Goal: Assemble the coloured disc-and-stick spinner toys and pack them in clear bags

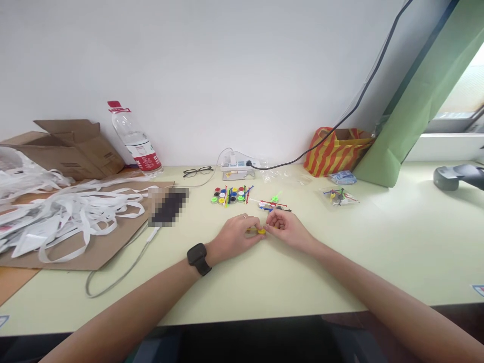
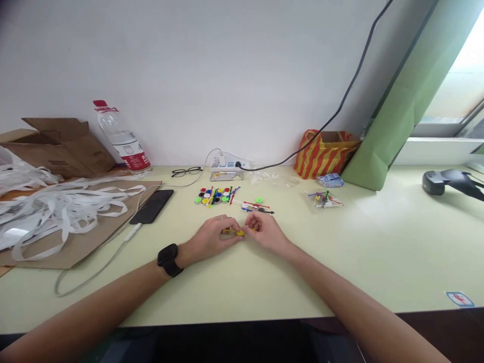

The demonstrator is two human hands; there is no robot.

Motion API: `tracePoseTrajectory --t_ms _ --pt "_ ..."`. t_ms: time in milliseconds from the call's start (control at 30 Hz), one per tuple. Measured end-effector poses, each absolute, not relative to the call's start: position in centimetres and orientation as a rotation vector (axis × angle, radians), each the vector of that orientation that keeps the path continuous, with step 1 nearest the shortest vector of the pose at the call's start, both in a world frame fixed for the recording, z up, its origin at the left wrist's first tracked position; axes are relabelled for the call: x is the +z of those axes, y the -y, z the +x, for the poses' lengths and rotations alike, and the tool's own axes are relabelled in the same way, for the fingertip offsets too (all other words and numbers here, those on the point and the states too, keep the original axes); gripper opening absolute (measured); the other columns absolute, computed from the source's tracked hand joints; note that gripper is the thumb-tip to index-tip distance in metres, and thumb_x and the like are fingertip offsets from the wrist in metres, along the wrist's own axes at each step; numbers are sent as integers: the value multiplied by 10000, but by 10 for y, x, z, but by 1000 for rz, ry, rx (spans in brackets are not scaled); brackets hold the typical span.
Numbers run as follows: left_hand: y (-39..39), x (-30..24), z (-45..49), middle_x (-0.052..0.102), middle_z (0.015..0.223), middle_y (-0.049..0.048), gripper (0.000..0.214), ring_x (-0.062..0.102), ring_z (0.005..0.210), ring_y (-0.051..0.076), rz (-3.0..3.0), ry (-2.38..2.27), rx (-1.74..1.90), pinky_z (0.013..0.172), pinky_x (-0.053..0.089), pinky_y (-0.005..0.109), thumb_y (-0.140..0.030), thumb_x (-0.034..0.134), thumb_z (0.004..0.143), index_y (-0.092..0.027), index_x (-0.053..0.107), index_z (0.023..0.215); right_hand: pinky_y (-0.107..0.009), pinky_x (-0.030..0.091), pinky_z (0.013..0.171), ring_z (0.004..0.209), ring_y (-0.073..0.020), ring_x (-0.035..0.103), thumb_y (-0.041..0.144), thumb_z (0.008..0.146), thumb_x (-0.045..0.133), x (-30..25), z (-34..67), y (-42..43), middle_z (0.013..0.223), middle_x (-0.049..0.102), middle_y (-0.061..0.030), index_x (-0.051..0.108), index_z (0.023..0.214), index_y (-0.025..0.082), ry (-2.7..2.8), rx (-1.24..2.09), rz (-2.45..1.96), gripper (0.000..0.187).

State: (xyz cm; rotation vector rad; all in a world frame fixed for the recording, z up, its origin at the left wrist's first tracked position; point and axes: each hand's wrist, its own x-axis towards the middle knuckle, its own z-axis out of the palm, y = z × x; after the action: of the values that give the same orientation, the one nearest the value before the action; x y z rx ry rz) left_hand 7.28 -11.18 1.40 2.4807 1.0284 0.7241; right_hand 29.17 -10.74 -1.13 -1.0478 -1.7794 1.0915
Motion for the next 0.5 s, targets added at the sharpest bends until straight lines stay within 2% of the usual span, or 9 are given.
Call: tracePoseTrajectory --t_ms 167,267,400,433,500 --pt "116 21 72 706 1036 27 88 628 1005 228 2458 -925 712 880 490 359 -316 666 907 -241 626 886 -281 435 592 666 -146 535 429 900 652 -9 291 112 791 613 -18 605 881 197 1853 1087 -1025 238" --pt "117 22 69 690 1075 41 105 617 1049 231 2426 -871 738 923 485 370 -338 665 911 -244 633 945 -278 420 559 623 -139 524 452 907 635 -6 294 112 807 629 -22 616 887 203 1878 1030 -1064 250" --pt "111 20 63 667 1066 53 248 610 995 218 2318 -942 836 854 496 353 -418 683 896 -237 618 1053 -273 376 474 526 -115 483 559 896 616 3 301 112 887 658 -37 638 933 214 1763 1012 -1159 348" --pt "109 19 61 662 1059 54 246 606 975 212 2287 -978 875 833 495 348 -422 664 908 -232 610 1053 -271 363 457 502 -115 473 587 887 618 7 304 113 855 659 -32 649 958 218 1727 1047 -1183 377" --pt "104 17 58 656 1051 53 233 599 961 205 2229 -1044 947 824 492 346 -428 624 933 -227 603 1050 -266 308 427 435 -109 405 639 880 606 14 309 113 646 586 9 676 933 212 1657 1169 -1224 436"
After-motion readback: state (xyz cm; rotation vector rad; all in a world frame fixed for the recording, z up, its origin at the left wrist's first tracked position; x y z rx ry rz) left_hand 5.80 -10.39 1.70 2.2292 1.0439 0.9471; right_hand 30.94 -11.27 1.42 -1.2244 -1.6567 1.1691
